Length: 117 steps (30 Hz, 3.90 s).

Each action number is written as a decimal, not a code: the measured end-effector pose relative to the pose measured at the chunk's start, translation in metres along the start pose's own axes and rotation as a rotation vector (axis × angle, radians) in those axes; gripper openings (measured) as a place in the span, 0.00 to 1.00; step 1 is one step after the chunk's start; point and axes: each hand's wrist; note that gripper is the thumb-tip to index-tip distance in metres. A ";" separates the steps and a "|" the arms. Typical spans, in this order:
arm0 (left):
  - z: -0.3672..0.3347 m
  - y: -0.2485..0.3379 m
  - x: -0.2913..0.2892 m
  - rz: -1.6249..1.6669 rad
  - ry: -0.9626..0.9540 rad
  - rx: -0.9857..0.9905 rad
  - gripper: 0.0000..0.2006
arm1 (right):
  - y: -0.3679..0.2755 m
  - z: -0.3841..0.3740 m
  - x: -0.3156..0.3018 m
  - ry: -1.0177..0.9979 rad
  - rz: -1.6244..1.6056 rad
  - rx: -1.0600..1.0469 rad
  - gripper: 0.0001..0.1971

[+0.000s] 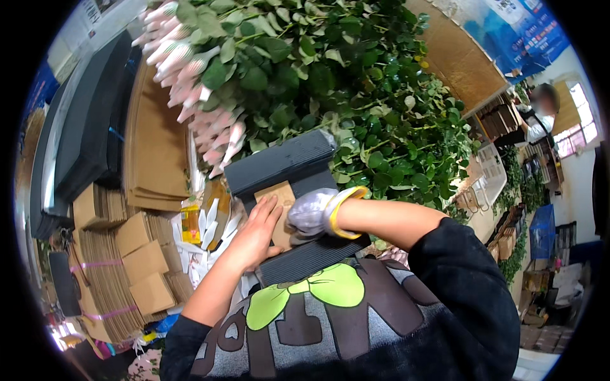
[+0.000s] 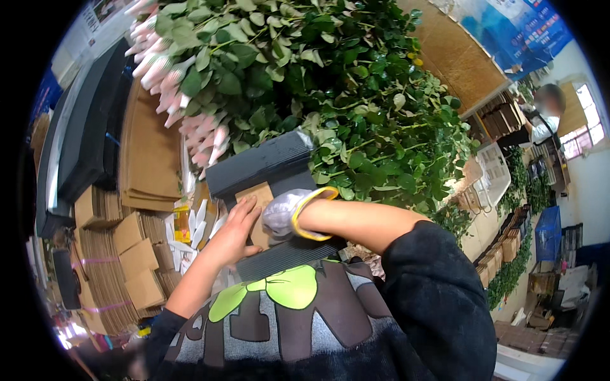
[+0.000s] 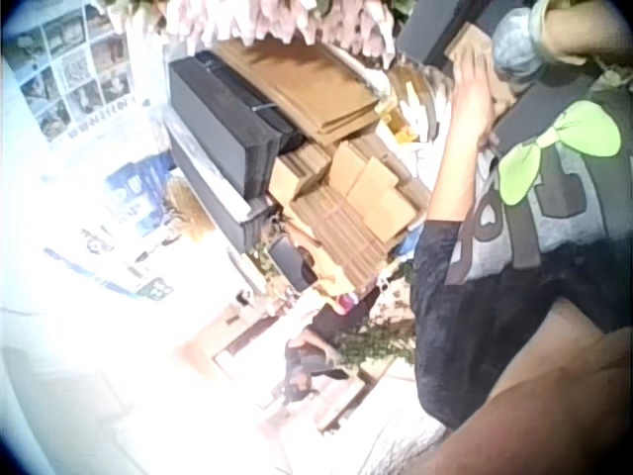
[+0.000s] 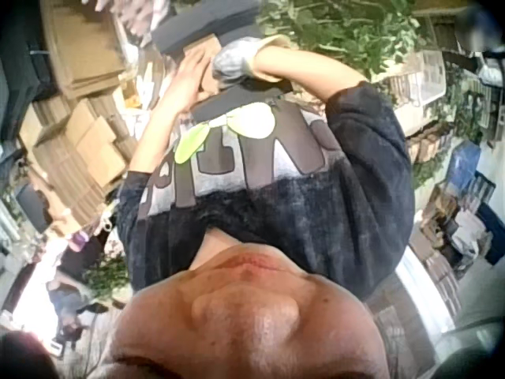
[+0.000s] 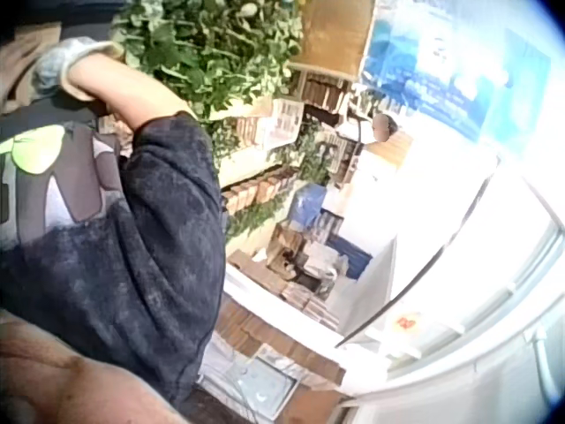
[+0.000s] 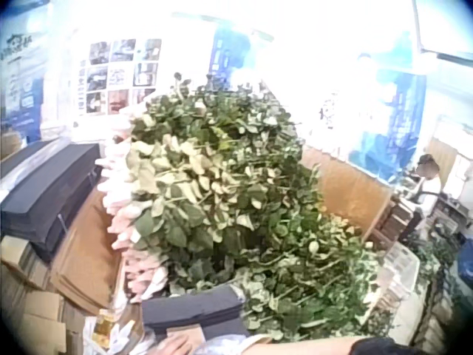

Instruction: The person packs pink roses into black containers, arranging them neatly and adding small white components before securing the lid with a tool.

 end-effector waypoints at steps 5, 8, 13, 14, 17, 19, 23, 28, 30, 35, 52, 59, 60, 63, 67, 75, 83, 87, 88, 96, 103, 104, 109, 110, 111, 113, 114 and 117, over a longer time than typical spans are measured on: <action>0.000 0.024 -0.013 0.283 -0.197 -0.134 0.27 | 0.100 0.032 -0.052 1.177 0.025 0.015 0.09; -0.003 0.036 0.004 0.057 -0.108 0.164 0.24 | 0.154 0.003 -0.063 0.457 0.356 0.426 0.14; -0.001 0.035 0.024 0.027 -0.077 0.065 0.20 | 0.180 -0.046 -0.019 0.379 0.126 0.583 0.15; 0.000 0.033 0.026 0.011 -0.100 0.045 0.20 | 0.178 -0.047 -0.014 0.399 0.084 0.617 0.14; 0.004 0.033 0.029 0.000 -0.058 0.012 0.18 | 0.167 -0.025 -0.028 0.550 0.251 0.551 0.11; 0.006 0.036 0.030 -0.005 0.007 0.036 0.17 | 0.160 0.005 -0.057 0.598 0.408 0.487 0.10; 0.008 0.039 0.035 0.066 0.043 -0.027 0.15 | 0.147 0.089 -0.116 0.883 0.489 0.542 0.13; 0.010 0.039 0.034 0.026 0.042 -0.088 0.14 | 0.133 0.178 -0.151 1.378 0.549 0.484 0.15; 0.010 0.039 0.034 0.016 0.041 -0.084 0.13 | 0.129 0.193 -0.157 1.372 0.653 0.562 0.15; 0.010 0.041 0.033 0.014 0.039 -0.111 0.12 | 0.109 0.183 -0.134 1.504 0.605 0.273 0.16; 0.014 0.010 0.027 0.568 0.007 -0.284 0.25 | 0.040 0.151 0.047 0.756 0.301 0.447 0.19; 0.016 -0.015 0.023 1.015 0.052 -0.368 0.20 | 0.046 0.127 0.086 0.518 0.381 0.443 0.16; 0.016 -0.015 0.023 0.864 0.003 -0.321 0.20 | 0.044 0.131 0.081 0.653 0.364 0.421 0.16; 0.014 -0.012 0.023 0.638 -0.027 -0.253 0.22 | 0.033 0.147 0.043 0.861 0.329 0.493 0.16; 0.010 -0.008 0.023 0.504 0.072 -0.137 0.21 | 0.023 0.136 -0.003 1.095 0.366 0.333 0.11; 0.016 0.000 0.020 0.318 0.280 -0.059 0.17 | 0.064 0.088 0.009 0.753 0.300 0.413 0.08; 0.007 0.003 0.010 0.169 0.136 0.071 0.21 | 0.028 0.077 0.012 0.494 0.191 -0.169 0.09; 0.011 0.004 0.013 0.180 0.208 -0.039 0.24 | 0.025 0.067 0.007 0.517 0.093 -0.159 0.12; 0.012 0.003 0.015 0.087 0.264 0.060 0.29 | 0.025 0.066 0.003 0.457 0.036 -0.175 0.12; 0.028 -0.008 0.032 0.093 0.331 -0.034 0.24 | 0.021 0.042 -0.002 0.422 0.234 0.038 0.12; 0.033 -0.015 0.037 0.087 0.452 0.103 0.22 | 0.013 0.019 0.032 0.538 0.253 -0.249 0.08; 0.033 -0.015 0.037 0.090 0.450 0.102 0.22 | 0.014 0.024 0.030 0.635 0.238 -0.272 0.08; 0.031 -0.019 0.040 0.229 0.364 0.014 0.24 | 0.015 0.048 0.009 0.748 0.162 -0.216 0.04; 0.032 -0.018 0.042 0.265 0.335 -0.035 0.25 | 0.015 0.049 0.006 0.430 0.084 -0.196 0.05; 0.033 -0.019 0.042 0.123 0.352 0.035 0.24 | 0.015 0.048 0.004 0.385 0.047 -0.280 0.06; 0.034 -0.019 0.042 0.179 0.400 0.057 0.23 | 0.015 0.038 0.001 0.302 0.049 -0.293 0.09; 0.034 -0.019 0.043 0.213 0.407 0.032 0.24 | 0.016 0.033 0.000 0.311 0.102 -0.231 0.11; 0.035 -0.018 0.043 0.212 0.449 0.027 0.23 | 0.017 0.017 0.010 0.555 0.327 -0.164 0.09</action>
Point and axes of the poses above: each hand's wrist, its own z-axis away from the middle knuckle, its own x-axis out of the palm, y = z × x, and after that the axes turned 8 degrees about y, right-handed
